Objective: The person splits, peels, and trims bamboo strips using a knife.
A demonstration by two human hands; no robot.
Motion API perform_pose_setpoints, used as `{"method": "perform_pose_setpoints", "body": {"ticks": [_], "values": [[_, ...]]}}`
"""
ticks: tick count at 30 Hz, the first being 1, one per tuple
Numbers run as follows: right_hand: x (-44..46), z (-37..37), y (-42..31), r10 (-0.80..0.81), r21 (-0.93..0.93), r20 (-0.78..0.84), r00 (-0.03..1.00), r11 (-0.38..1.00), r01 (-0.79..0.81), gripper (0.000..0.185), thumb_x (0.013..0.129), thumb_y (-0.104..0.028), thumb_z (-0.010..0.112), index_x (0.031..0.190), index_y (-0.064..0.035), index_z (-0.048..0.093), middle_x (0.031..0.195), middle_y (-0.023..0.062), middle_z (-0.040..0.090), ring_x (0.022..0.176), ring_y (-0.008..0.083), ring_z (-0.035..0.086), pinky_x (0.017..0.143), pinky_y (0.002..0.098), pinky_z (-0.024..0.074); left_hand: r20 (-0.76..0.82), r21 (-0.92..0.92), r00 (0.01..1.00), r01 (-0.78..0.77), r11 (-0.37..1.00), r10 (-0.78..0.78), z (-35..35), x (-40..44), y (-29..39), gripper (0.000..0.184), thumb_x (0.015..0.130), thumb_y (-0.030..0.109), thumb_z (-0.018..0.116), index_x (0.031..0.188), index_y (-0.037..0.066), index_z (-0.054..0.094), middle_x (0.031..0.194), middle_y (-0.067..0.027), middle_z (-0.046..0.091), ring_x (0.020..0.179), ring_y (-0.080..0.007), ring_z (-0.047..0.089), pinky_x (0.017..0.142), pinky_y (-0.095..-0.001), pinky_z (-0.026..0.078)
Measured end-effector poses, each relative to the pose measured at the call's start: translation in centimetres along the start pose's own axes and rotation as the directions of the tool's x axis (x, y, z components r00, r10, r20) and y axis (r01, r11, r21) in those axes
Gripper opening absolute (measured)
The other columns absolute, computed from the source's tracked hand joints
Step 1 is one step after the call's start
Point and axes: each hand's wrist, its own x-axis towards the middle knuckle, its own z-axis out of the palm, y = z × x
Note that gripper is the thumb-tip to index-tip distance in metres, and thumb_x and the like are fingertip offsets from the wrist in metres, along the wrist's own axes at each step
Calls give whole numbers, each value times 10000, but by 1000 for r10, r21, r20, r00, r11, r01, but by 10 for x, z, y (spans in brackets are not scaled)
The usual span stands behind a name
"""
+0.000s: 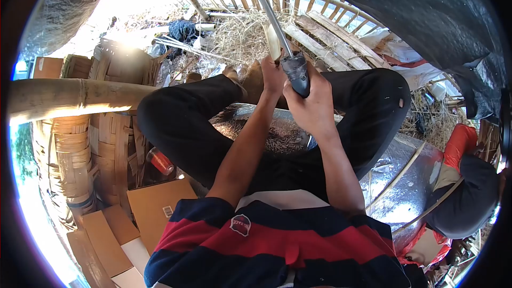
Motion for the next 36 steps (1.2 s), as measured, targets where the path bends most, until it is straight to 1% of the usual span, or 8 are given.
{"method": "perform_pose_setpoints", "body": {"ticks": [7, 10, 13, 20, 25, 30, 31, 36], "values": [[3, -6, 3, 3, 57, 16, 1000, 998, -4, 194, 743, -106, 626, 888, -6, 544, 668, 202, 575, 688, 417, 596, 598, 415, 471, -8, -142, 995, 102, 985, -104, 0, 3, -1, 213, 894, 102, 596, 739, -43, 621, 560, 5, 568, 548, -23, 465, 460, -267, 369], [-2, -5, 11, 47, 40, 9, 999, 998, -48, 188, 755, -100, 630, 899, -4, 557, 657, 169, 572, 607, 331, 605, 582, 375, 466, -26, -16, 996, 86, 996, -86, 5, -1, 11, 242, 894, 115, 598, 702, -31, 609, 524, 17, 526, 527, -19, 430, 444, -269, 338], [-3, -5, 20, 165, 241, 55, 985, 955, -174, 192, 772, -90, 654, 919, 2, 573, 658, 69, 542, 585, 108, 446, 565, 293, 433, -27, 19, 1000, 12, 1000, -12, 11, -1, 8, 291, 900, 127, 588, 644, -10, 577, 495, 43, 469, 498, -16, 388, 420, -270, 290], [-2, -4, 24, 242, 320, 101, 965, 910, -262, 182, 790, -88, 655, 931, -3, 579, 701, 11, 549, 648, 66, 457, 600, 256, 432, 0, -5, 997, -71, 997, 71, 14, -1, 13, 337, 900, 144, 584, 590, 22, 526, 482, 55, 442, 467, -15, 385, 403, -252, 274], [19, -23, -10, 73, 421, -98, 993, 907, -25, 200, 798, -27, 631, 987, 21, 590, 748, 3, 588, 658, 45, 497, 606, 221, 439, -34, -14, 999, 5, 1000, -5, 12, -5, 17, 308, 895, 138, 581, 614, 16, 552, 487, 50, 450, 481, -19, 402, 419, -257, 303], [10, -21, 2, 106, 188, -65, 992, 978, -92, 158, 766, -47, 639, 902, 1, 578, 664, 40, 561, 596, 64, 483, 562, 259, 434, -25, 55, 999, -40, 998, 41, 12, -2, 18, 316, 899, 144, 570, 616, 4, 546, 482, 31, 449, 479, -26, 413, 423, -259, 314], [8, -19, 1, -13, 55, -94, 995, 998, 18, 176, 748, -64, 643, 895, -2, 569, 633, 94, 557, 553, 126, 539, 557, 296, 447, -55, 55, 997, -55, 997, 58, 14, -3, 14, 327, 900, 149, 567, 612, -2, 538, 473, 23, 440, 476, -28, 409, 421, -265, 316], [-5, -9, 4, 64, 45, -25, 998, 997, -63, 168, 747, -71, 632, 863, 2, 534, 625, 151, 575, 542, 286, 610, 543, 333, 461, -44, -55, 998, -44, 998, 41, 16, -3, 8, 338, 896, 153, 572, 602, -9, 530, 471, 15, 452, 472, -31, 417, 416, -270, 319]]}}
